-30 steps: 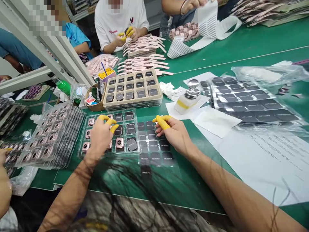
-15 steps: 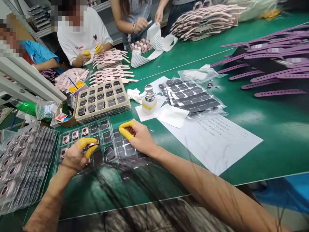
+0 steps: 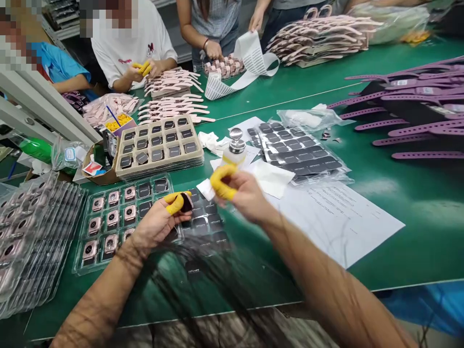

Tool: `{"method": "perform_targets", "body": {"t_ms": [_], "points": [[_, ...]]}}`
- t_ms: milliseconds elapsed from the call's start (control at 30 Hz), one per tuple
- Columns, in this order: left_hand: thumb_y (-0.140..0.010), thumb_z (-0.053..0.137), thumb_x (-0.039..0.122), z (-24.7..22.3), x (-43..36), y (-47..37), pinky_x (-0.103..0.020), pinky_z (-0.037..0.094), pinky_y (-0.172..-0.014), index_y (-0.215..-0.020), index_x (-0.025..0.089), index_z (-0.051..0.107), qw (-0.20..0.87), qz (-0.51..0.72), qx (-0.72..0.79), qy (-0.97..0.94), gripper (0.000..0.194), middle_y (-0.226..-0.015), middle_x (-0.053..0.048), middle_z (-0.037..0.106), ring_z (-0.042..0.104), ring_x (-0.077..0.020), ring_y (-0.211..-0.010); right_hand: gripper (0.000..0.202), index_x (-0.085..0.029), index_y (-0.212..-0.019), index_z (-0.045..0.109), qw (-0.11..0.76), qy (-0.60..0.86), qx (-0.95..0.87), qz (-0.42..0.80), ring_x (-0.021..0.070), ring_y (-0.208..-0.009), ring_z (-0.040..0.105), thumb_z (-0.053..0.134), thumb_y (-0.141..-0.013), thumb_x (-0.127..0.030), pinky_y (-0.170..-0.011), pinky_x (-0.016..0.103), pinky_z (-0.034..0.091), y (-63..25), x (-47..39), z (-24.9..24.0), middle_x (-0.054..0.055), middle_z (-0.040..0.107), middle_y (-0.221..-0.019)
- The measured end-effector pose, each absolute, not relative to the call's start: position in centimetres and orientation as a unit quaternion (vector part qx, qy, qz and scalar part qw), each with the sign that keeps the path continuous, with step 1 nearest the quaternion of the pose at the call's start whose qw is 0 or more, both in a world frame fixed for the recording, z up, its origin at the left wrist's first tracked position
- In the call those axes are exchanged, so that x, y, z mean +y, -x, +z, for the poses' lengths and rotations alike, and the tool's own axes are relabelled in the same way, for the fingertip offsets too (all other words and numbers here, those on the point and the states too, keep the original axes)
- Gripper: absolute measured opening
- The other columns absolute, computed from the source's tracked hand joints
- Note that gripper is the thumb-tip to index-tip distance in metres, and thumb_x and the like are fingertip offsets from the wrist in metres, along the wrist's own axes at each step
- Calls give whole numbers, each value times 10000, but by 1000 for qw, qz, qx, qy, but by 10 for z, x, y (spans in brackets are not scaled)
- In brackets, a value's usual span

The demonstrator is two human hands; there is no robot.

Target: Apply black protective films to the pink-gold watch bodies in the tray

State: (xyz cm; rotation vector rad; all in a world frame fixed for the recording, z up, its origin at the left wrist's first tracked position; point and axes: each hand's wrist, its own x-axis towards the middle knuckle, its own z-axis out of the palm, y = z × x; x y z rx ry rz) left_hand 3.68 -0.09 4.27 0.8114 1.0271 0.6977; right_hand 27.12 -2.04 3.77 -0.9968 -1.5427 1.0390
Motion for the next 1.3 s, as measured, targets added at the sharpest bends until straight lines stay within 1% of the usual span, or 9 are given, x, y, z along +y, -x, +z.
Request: {"method": "perform_targets", "body": {"t_ms": [100,200,300,400,633,833,967,1167,1300], "points": [[-635,974,437,43,-2,-40,-214,576,-649,-1076,191,665,690,379,480,-386,592,-793,22,712,649,-83,-618,167,-235,-872,760,313,528,-666,424,117,-544,474,781,-812,-389,-571,303,404,-305,-16,31,-2,691,-723],[-609,986,343,44,-2,-44,-240,594,-720,-1093,188,638,675,394,469,-412,617,-866,13,718,682,-101,-710,226,-230,-923,784,235,598,-696,321,137,-580,485,857,-724,-306,-593,315,373,-316,-8,18,15,665,-730],[-504,1007,196,44,-3,-44,-245,591,-737,-1126,185,646,669,367,467,-446,720,-938,-5,735,694,-113,-749,275,-257,-1077,762,261,589,-722,252,169,-700,555,775,-813,-331,-664,343,436,-296,-2,8,64,669,-1008],[-502,993,172,41,-6,-44,-232,561,-658,-1162,190,659,644,343,477,-491,741,-872,2,736,682,-116,-669,76,-236,-908,738,294,566,-743,201,235,-914,606,719,-837,-255,-801,397,481,-274,1,6,96,657,-1152],[-596,950,217,28,-10,-42,-283,608,-761,-1186,209,710,584,350,460,-570,637,-869,-6,751,761,-179,-790,136,-277,-828,676,464,450,-711,276,209,-746,574,735,-882,-387,-723,384,458,-246,-17,23,23,669,-811],[-590,949,191,27,-10,-44,-272,614,-749,-1155,191,714,594,345,477,-549,611,-845,-13,770,761,-171,-778,150,-254,-785,697,519,580,-617,113,238,-796,538,754,-883,-353,-777,409,410,-235,-19,17,49,638,-789],[-609,932,189,28,-13,-46,-282,604,-762,-1148,194,722,599,336,460,-563,578,-899,-25,782,761,-180,-805,126,-270,-849,717,493,522,-668,198,226,-794,568,728,-901,-384,-779,397,451,-234,-16,13,50,676,-827],[-591,948,172,36,-15,-48,-263,526,-701,-1185,178,693,630,326,458,-536,647,-860,-6,732,655,-116,-704,192,-238,-1049,730,335,668,-659,84,371,-1123,543,672,-916,-363,-960,575,450,-247,-48,21,173,661,-1147],[-591,946,156,38,-15,-57,-307,513,-804,-1083,141,663,724,315,434,-433,568,-953,-38,715,645,-126,-800,348,-437,-1224,649,347,529,-750,194,363,-1045,626,729,-892,-372,-868,583,517,-223,-121,6,70,744,-1073]]}}
